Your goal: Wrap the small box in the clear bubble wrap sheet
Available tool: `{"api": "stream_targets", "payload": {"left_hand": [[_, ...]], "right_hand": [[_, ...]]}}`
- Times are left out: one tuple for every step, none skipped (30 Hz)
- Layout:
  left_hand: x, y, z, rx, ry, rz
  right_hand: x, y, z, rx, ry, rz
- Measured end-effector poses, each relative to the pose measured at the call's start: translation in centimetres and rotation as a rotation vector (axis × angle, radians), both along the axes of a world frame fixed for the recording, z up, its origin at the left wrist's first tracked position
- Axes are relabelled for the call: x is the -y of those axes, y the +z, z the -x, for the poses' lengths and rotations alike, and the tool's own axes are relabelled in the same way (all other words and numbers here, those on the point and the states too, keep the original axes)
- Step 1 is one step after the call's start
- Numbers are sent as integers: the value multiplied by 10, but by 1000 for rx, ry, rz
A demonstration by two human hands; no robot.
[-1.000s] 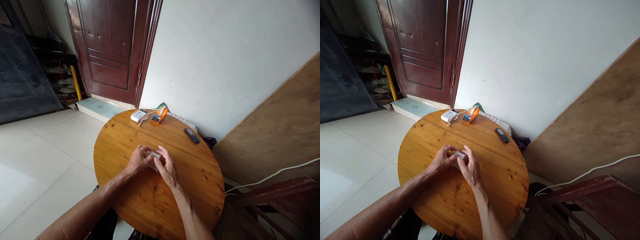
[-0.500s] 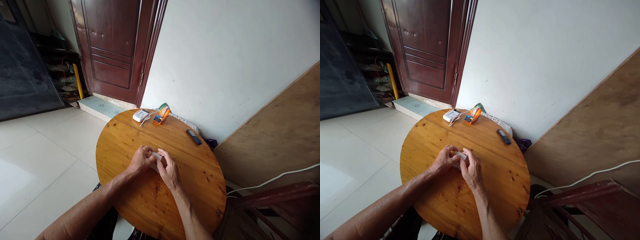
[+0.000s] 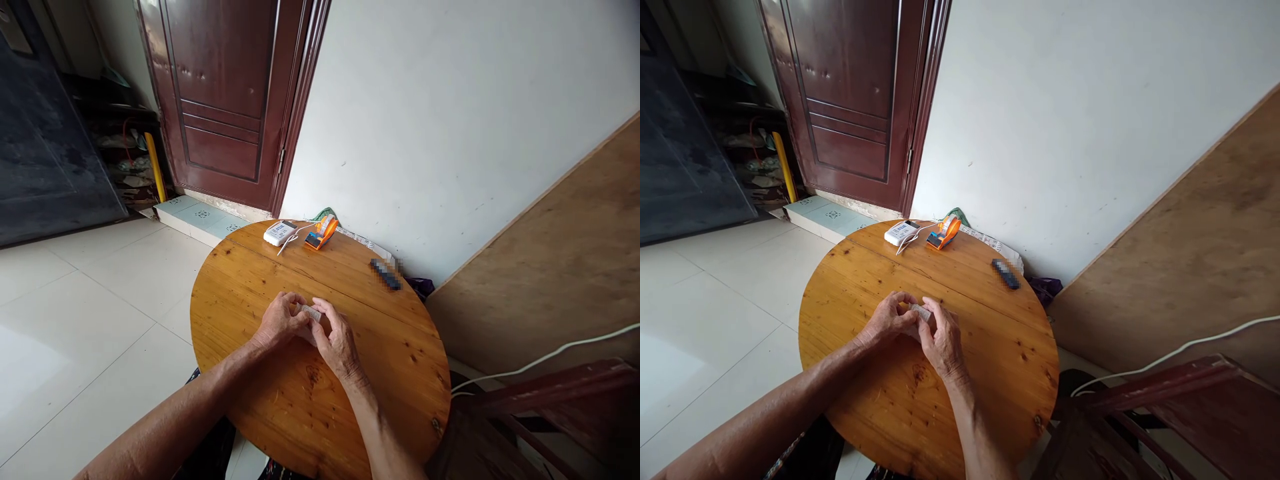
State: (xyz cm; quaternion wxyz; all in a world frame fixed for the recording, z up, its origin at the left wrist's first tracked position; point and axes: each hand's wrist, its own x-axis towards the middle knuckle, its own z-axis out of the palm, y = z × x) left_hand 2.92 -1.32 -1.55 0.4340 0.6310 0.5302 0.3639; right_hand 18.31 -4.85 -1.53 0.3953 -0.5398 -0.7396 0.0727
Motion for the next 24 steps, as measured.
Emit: {"api": "stream_targets", "payload": {"left_hand": [[0, 0, 0, 0, 3, -4], [0, -1, 0, 1, 6, -4], [0, 0, 0, 5, 7, -1], [0, 0, 0, 9, 4, 4], [0, 0, 0, 13, 0, 10], [0, 0, 0, 17, -4, 16], [0, 1, 0, 19, -6, 21], [1, 1, 0, 22, -8, 25], [1, 0, 0, 26, -9, 25], [0, 0, 0, 31, -8, 22], [0, 0, 0, 37, -8, 17], [0, -1, 0, 42, -9, 11], [0, -1, 0, 46, -10, 8], [0, -2, 0, 48, -9, 7], [-1, -2, 0, 47, -7, 8], [-1, -2, 0, 44, -5, 10], [-1, -2, 0, 41, -3, 11], [-1, -2, -1, 37, -3, 13], [-1, -2, -1, 33, -4, 15], [-1, -2, -1, 30, -4, 19], [-1, -2, -1, 30, -4, 22], [-1, -1, -1, 31, -1, 25], [-1, -1, -1, 35, 0, 27], [-1, -1, -1, 41, 3, 30]], "right_hand": [[0, 0, 0, -8, -5, -3], [1, 0, 1, -18, -12, -7], [1, -1, 1, -27, -19, -9], [1, -1, 1, -33, -27, -9], [2, -1, 1, -33, -33, -6], [2, -1, 2, -27, -36, 1], [2, 0, 2, -20, -35, 11], [2, 0, 2, -13, -32, 19], [2, 0, 3, -11, -26, 19], [2, 0, 3, -16, -18, 7], [3, 0, 4, -25, -7, -16], [3, 0, 5, -37, 5, -42], [3, 0, 5, -50, 15, -62], [3, 0, 5, -60, 20, -69], [3, 0, 5, -67, 18, -62], [3, -1, 5, -72, 8, -45], [3, -1, 5, -72, -5, -24], [2, -1, 4, -69, -18, -5], [1, -1, 4, -61, -25, 8], [1, 0, 3, -54, -26, 15], [1, 0, 3, -49, -21, 20], [1, 1, 3, -46, -12, 23], [1, 1, 3, -48, -4, 25], [1, 2, 3, -54, 1, 22]]}}
